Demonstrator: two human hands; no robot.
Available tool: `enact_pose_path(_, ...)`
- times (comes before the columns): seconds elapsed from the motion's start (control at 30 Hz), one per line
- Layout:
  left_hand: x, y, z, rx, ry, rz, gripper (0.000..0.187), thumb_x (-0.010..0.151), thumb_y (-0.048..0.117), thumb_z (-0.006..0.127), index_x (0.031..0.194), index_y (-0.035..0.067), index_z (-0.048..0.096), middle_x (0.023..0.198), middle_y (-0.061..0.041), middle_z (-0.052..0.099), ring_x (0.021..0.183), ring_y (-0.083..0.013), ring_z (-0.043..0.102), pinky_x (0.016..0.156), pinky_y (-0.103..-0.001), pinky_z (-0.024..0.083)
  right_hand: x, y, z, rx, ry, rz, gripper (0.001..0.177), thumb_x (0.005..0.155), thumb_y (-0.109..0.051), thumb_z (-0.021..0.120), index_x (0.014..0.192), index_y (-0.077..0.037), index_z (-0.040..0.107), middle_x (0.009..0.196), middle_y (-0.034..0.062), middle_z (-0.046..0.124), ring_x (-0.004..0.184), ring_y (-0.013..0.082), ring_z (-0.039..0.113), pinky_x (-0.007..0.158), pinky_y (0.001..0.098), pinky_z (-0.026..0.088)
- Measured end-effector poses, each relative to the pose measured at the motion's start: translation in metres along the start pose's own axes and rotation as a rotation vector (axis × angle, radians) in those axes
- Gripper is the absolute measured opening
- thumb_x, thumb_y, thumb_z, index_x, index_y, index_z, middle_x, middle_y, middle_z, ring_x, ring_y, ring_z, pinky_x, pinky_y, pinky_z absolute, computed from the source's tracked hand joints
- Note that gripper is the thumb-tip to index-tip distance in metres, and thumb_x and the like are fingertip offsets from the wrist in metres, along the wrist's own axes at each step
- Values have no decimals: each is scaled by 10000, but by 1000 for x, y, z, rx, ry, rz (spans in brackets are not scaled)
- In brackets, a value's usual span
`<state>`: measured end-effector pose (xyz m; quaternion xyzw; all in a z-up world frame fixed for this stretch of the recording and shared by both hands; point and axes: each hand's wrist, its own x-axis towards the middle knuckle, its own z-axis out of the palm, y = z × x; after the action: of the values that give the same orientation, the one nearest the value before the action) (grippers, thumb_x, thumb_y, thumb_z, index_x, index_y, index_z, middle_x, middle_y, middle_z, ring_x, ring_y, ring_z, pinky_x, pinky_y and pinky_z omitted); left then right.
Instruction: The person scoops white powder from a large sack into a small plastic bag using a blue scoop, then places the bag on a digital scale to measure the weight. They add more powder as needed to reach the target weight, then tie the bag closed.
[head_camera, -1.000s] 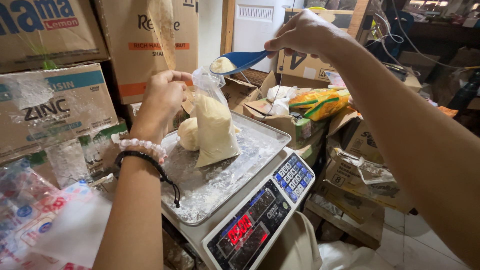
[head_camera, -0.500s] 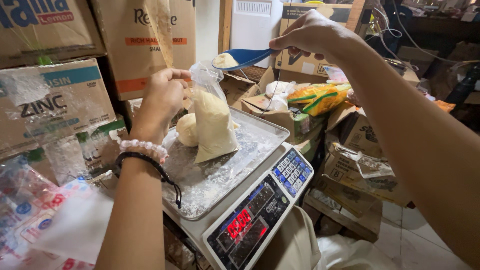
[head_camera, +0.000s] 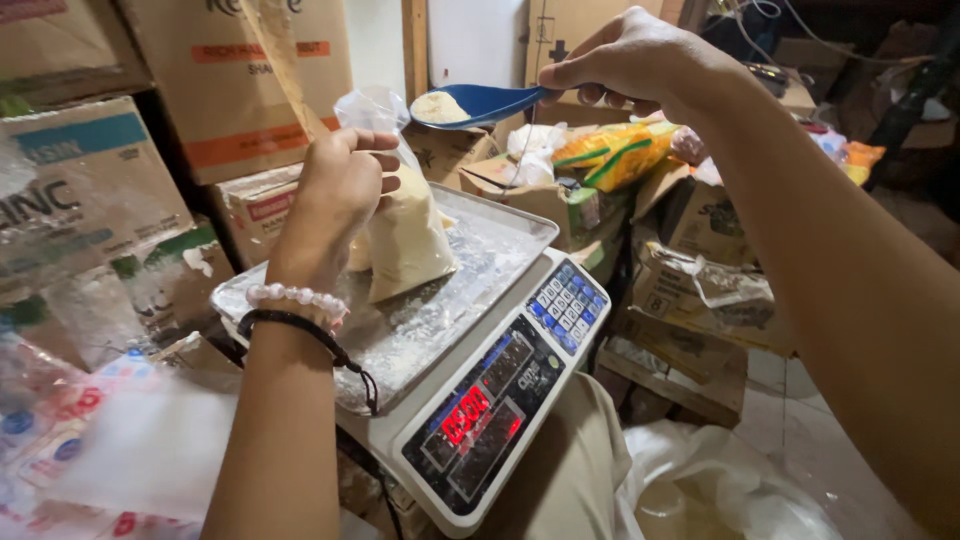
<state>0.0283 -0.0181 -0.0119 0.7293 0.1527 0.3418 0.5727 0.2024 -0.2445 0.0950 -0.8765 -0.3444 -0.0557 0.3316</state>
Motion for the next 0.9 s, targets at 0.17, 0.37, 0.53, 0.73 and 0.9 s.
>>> enact_pose_path(0.17, -3, -9, 20, -68, -61, -26, 428, 902, 44, 397, 1267, 5, 615, 1122, -133, 699, 911, -216, 679, 780, -322, 572, -21, 16, -3, -36, -3, 32, 335, 852, -459, 785, 984, -155, 834, 676, -2, 596, 542, 92, 502, 444, 270, 349)
enact_pose_path(0.37, -9, -16, 43, 10, -98, -99, 477, 862, 32, 400, 1296, 46, 598, 1113, -57, 701, 963, -201, 708, 781, -323, 555, -43, 44, -6, 45, -20, 38, 328, 833, -451, 795, 1004, -174, 836, 664, -16, 600, 503, 90, 453, 395, 270, 312)
enact_pose_path(0.53, -16, -19, 57, -1, -147, -90, 487, 859, 31, 412, 1311, 37, 594, 1086, -48, 690, 913, -189, 677, 761, -328, 541, -54, 66, -2, 112, -35, 30, 315, 830, -411, 815, 976, -132, 828, 650, -8, 610, 502, 66, 467, 397, 258, 282)
enact_pose_path(0.73, -23, -24, 71, -10, -191, -74, 456, 876, 58, 433, 1306, 21, 580, 1087, -31, 657, 881, -156, 650, 731, -317, 551, -71, 84, -4, 138, -42, 31, 306, 863, -402, 792, 951, -113, 837, 667, -25, 606, 531, 48, 448, 429, 243, 297)
enact_pose_path(0.9, -27, -33, 87, 8, -229, -83, 463, 880, 64, 441, 1312, 5, 597, 1090, -37, 654, 845, -127, 647, 699, -290, 560, -87, 102, -3, 167, -41, 46, 283, 856, -364, 801, 963, -103, 832, 657, -15, 626, 516, 59, 483, 423, 253, 337)
